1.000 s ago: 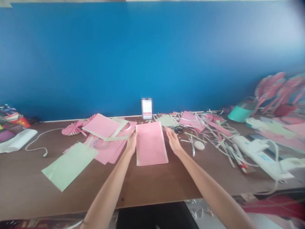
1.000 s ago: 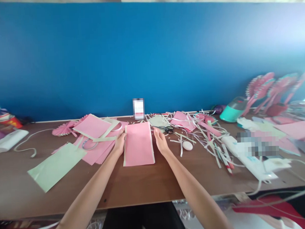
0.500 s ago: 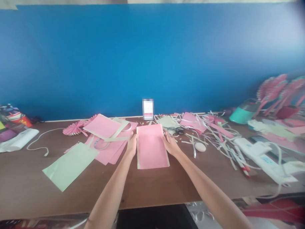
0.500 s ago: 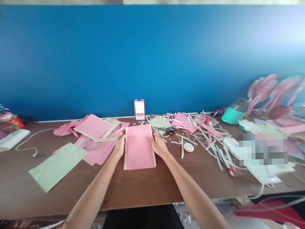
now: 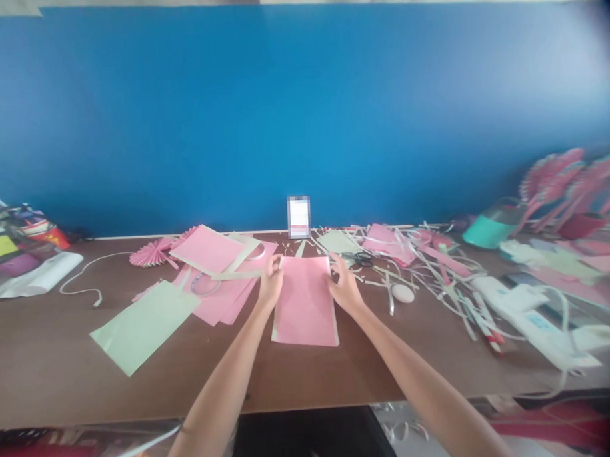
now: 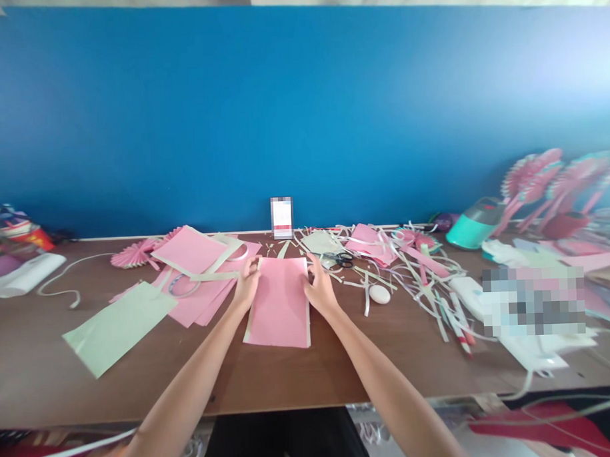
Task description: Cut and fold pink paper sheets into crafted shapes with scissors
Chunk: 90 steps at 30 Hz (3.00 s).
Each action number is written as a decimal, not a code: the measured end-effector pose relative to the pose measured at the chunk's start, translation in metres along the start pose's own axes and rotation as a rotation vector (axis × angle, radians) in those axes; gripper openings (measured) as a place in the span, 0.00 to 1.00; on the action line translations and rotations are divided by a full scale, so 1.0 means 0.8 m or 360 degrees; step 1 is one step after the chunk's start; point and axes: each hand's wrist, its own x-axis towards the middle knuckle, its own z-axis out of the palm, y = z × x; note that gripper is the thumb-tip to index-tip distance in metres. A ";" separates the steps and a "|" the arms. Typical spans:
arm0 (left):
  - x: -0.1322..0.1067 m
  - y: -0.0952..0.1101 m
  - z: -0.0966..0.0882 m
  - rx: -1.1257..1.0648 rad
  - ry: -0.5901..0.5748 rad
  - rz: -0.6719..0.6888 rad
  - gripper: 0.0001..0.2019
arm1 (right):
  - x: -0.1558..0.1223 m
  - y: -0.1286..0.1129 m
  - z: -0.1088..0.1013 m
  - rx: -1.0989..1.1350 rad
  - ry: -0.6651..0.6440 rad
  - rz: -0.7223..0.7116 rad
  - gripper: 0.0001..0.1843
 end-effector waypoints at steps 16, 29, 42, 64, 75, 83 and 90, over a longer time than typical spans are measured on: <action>0.030 -0.021 -0.099 0.1734 0.0130 0.0115 0.09 | -0.010 -0.018 0.005 -0.0385 -0.0498 -0.0126 0.32; 0.028 0.016 -0.091 0.1579 0.0631 0.0283 0.13 | -0.013 -0.021 0.006 -0.0376 -0.0536 -0.0153 0.30; 0.017 0.026 -0.065 0.1453 0.0654 0.0352 0.18 | -0.015 -0.023 0.007 -0.0510 -0.0452 -0.0187 0.24; -0.046 0.052 0.030 0.1490 -0.0479 0.1080 0.13 | -0.001 -0.023 -0.006 0.0903 0.0145 0.0104 0.15; -0.031 0.023 0.023 0.1427 -0.0584 0.0845 0.22 | 0.014 -0.004 -0.017 0.1344 0.0424 0.0527 0.15; -0.029 0.011 0.022 0.1571 -0.0758 0.0864 0.19 | 0.013 -0.008 -0.020 0.1212 0.0049 0.0529 0.15; -0.027 0.012 0.020 0.1375 -0.0745 0.0674 0.23 | 0.014 -0.007 -0.021 0.1634 0.0121 0.0583 0.17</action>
